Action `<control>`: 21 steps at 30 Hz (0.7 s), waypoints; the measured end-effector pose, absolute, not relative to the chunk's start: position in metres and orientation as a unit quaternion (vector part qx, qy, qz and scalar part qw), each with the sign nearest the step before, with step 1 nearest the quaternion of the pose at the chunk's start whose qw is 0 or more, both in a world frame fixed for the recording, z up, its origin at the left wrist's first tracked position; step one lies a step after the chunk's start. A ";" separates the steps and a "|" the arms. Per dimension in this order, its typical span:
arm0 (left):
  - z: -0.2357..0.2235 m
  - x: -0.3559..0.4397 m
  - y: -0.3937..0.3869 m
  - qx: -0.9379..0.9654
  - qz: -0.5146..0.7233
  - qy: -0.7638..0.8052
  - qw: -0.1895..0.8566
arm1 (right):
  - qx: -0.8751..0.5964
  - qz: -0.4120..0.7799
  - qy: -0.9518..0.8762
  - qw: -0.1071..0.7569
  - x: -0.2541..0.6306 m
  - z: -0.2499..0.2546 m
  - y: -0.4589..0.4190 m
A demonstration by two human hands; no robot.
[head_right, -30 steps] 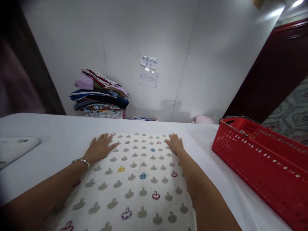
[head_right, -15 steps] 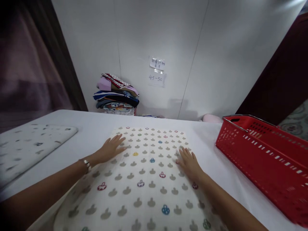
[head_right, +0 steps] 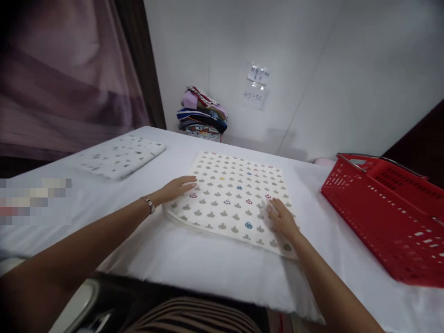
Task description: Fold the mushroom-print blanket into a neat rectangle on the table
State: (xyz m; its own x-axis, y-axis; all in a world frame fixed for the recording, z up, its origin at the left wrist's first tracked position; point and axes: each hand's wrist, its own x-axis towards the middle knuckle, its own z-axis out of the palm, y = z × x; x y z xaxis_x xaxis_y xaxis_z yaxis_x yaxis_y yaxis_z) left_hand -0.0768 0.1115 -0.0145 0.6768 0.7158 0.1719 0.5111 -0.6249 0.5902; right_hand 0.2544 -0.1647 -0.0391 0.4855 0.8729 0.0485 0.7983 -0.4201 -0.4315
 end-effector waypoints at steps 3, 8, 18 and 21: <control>-0.017 -0.107 0.088 0.833 0.248 0.371 0.326 | -0.757 0.196 -0.549 0.294 0.218 -0.046 -0.172; -0.030 -0.136 0.054 0.779 0.352 0.392 0.340 | -0.648 0.229 -0.653 0.319 0.150 -0.043 -0.150; -0.046 -0.144 0.043 0.808 0.438 0.348 0.187 | -0.602 0.072 -0.770 0.197 0.068 -0.038 -0.093; -0.052 -0.141 0.039 0.867 0.391 0.267 0.153 | -0.602 0.020 -0.778 0.177 0.060 -0.044 -0.091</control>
